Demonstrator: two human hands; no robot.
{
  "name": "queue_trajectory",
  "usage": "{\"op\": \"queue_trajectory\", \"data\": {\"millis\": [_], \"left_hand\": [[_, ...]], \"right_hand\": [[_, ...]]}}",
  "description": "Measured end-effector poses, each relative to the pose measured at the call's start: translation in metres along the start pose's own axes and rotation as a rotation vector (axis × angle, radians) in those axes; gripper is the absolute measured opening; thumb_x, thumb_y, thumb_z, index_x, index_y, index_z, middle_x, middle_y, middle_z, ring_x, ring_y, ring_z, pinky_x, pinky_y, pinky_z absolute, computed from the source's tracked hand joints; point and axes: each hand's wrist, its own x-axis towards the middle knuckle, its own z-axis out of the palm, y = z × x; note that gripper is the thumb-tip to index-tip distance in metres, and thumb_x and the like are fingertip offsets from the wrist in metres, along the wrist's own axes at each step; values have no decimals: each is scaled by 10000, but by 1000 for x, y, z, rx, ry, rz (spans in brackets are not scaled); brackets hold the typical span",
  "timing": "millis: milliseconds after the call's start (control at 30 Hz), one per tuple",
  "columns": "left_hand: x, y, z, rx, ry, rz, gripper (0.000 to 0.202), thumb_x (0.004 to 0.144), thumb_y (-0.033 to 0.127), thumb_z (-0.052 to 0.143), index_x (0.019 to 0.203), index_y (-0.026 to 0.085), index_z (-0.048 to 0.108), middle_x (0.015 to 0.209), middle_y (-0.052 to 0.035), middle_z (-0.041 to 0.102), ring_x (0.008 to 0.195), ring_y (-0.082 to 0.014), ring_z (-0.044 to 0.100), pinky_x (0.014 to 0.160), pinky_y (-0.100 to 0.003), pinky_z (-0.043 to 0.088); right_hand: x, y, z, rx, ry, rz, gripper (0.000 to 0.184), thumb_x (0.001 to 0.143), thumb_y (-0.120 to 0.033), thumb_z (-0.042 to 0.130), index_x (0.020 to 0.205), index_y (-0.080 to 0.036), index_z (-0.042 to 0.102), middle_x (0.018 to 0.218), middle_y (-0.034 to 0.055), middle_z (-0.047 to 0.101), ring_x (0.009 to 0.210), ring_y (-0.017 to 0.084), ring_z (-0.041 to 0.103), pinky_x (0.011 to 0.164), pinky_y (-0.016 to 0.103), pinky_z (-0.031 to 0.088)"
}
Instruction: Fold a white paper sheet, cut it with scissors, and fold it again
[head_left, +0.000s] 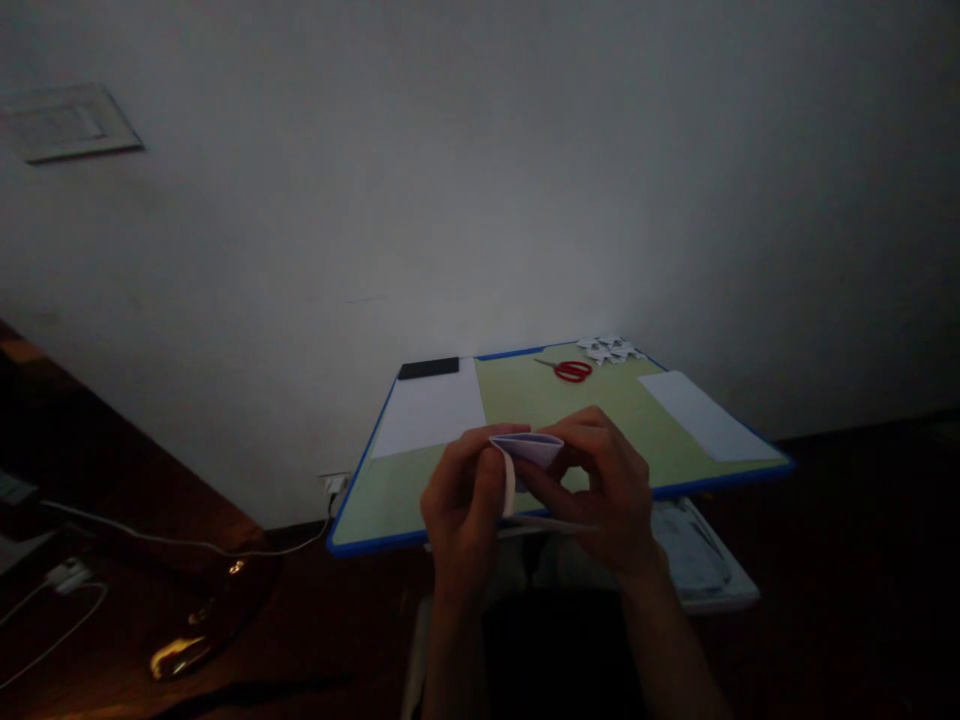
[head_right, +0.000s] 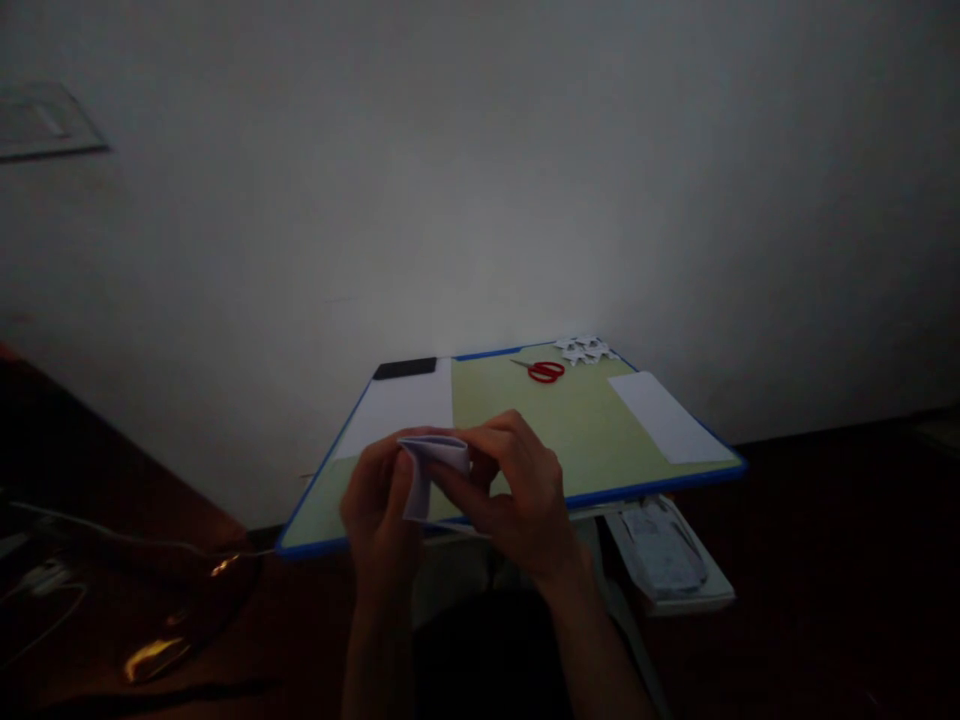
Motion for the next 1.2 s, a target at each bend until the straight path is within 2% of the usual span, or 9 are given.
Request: {"op": "queue_trajectory", "data": {"millis": [100,233,367,467,600,800,967,1100,1200], "left_hand": [[3,7,0,-34,-56,79,164,1036,305,651,1071,262,806,1053,-39,796,976,-182,731,860,-292,578],[4,9,-4,-48,-59,140,151,1012,249,685,1070,276,822,1011,-31,782,950,-171,704,840,-286,558],[2,6,-5,-44,-56,162,200,981,216,723,1128,302,828,971,-25,776,899,-165,689,771,-267,540],[2,7,-5,-45,-67,186,220,976,181,719,1128,299,826,961,-21,772,891,-159,684,762,-265,538],[1,10,-7,-34,-73,229,245,981,146,697,1132,294,819,993,-23,780,925,-164,697,796,-282,552],[1,12,-10,66,-111,325,346,965,58,678,1201,285,793,1092,-21,798,975,-163,718,835,-301,570],[3,13,-10,55,-118,388,415,956,0,661,1244,275,778,1093,-7,797,963,-132,714,810,-272,587],[3,15,-11,88,-133,419,498,942,-35,667,1312,287,755,1090,3,785,977,-111,711,793,-239,592],[4,16,-12,115,-142,427,522,936,-43,678,1329,294,749,1104,4,777,979,-104,712,794,-227,597]], "right_hand": [[2,-3,-2,-16,-5,-35,317,923,-180,804,1185,-270,650,955,4,652,738,137,661,555,238,593],[4,-7,-5,0,-26,-66,322,955,-192,773,1244,-270,654,984,16,652,799,150,671,596,244,610],[3,-10,-9,-23,-95,-114,325,1043,-251,645,1367,-272,641,1105,64,690,966,197,691,757,331,650],[2,-13,-12,-31,-128,-95,375,1074,-199,561,1430,-293,629,1139,70,701,1014,204,691,827,364,649],[0,-18,-15,-74,-127,-107,439,1061,-164,581,1471,-316,620,1109,62,695,982,192,692,794,335,649],[0,-22,-17,-141,-93,-116,473,1043,-171,629,1484,-342,625,1007,40,682,832,162,693,633,260,629],[-2,-24,-17,-141,-84,-115,430,1012,-116,665,1375,-342,711,1007,13,699,816,132,702,649,231,640],[2,-31,-15,-155,-18,-57,191,991,-182,731,1134,-290,797,904,-15,721,723,112,698,570,191,625],[5,-34,-14,-162,-1,-47,74,995,-233,733,1020,-254,800,837,-24,712,673,99,689,533,169,606]]}}
